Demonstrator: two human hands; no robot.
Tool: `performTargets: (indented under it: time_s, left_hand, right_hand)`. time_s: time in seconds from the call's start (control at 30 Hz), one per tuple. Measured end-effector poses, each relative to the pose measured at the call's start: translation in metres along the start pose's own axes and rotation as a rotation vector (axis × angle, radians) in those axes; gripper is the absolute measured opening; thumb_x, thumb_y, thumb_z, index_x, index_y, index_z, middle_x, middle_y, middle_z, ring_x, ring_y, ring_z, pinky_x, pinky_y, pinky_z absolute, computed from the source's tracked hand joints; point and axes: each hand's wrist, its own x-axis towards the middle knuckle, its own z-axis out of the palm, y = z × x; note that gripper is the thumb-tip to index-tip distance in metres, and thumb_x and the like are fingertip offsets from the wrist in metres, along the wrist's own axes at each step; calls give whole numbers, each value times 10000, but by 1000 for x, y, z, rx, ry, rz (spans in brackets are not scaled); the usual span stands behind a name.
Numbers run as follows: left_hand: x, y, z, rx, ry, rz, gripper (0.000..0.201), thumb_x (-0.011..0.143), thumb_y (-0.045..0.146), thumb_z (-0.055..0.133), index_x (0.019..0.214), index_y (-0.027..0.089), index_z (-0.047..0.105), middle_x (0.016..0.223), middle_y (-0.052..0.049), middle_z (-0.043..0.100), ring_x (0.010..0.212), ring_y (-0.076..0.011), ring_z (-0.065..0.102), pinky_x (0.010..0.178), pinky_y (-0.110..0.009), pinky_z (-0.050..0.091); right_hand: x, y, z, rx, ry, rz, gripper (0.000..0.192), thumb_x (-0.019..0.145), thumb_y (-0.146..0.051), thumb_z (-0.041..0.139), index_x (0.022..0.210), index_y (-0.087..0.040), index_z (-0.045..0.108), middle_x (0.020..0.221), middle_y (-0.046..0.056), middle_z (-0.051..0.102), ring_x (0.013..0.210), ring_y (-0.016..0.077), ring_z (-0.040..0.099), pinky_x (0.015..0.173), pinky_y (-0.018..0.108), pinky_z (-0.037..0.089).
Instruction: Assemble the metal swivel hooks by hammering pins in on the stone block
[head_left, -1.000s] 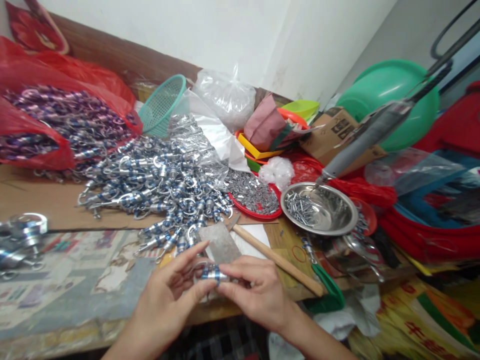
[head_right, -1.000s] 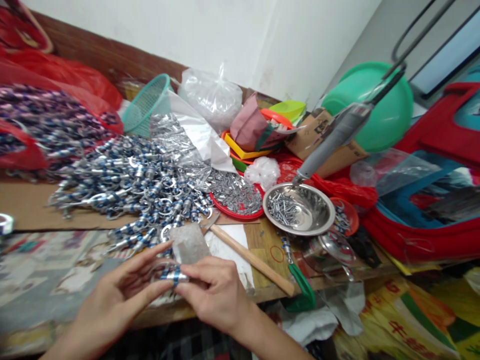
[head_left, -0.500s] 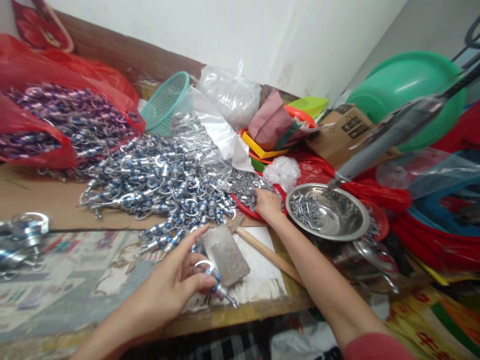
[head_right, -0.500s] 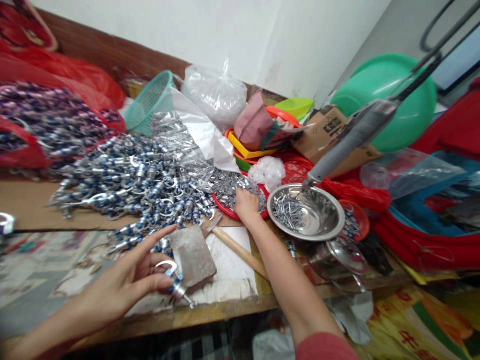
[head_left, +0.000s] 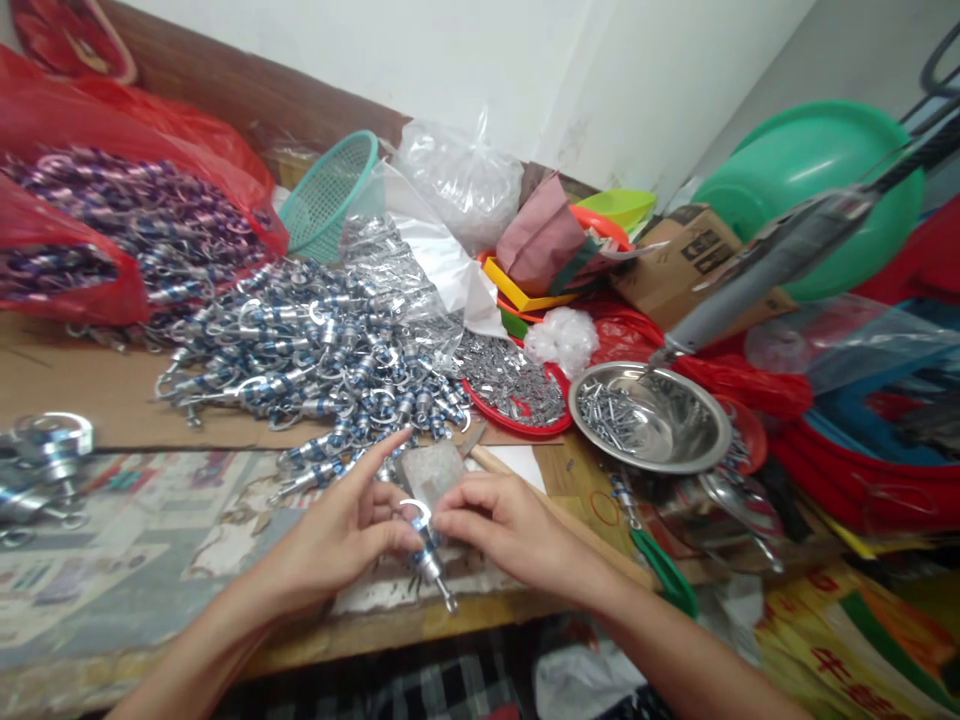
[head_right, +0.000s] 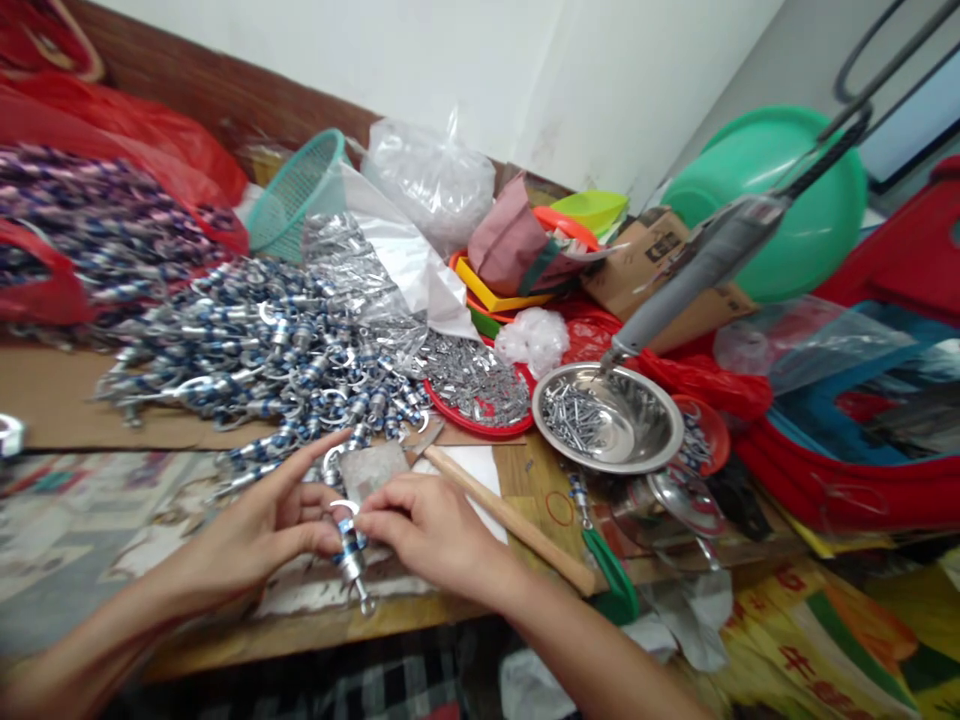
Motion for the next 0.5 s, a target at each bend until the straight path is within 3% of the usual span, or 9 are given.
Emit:
performTargets:
  time_s: [0.13,0.3,0.4,0.5]
  left_hand:
    - [0,0,0,11,-20,44,929,640,135,654,1394,170,113,614,52,586,578,-123,558,559,-250,440]
    - [1,-3,1,-35,-7,61,952,628,126,678,1392,183,113,633,46,595,588,-131,582,557,-254,455]
    - [1,-4,1,-63,23,56,977,597,106,691,1387,178,120,633,47,603,580,-128,583,554,-251,457]
    - [0,-3,1,-62,42,44,979,583,89,687,1383,189,132,629,51,602,585,-127,578,565,-257,465]
  right_hand:
    - [0,1,19,-189,49,-34,125,791,-229,603,748,-197,716,658,-18,629,631,115,559,574,207,408]
    - [1,6,32,-251,182,-167,135,783,-200,615,836,-228,735,694,8,613,657,129,555,590,231,424]
    - [-2,9,28,-196,245,-228,144,806,-211,594,864,-221,725,750,17,604,715,136,569,628,240,443]
    - [-8,24,8,-197,459,-220,166,846,-235,533,914,-199,680,860,39,626,818,155,580,718,267,454]
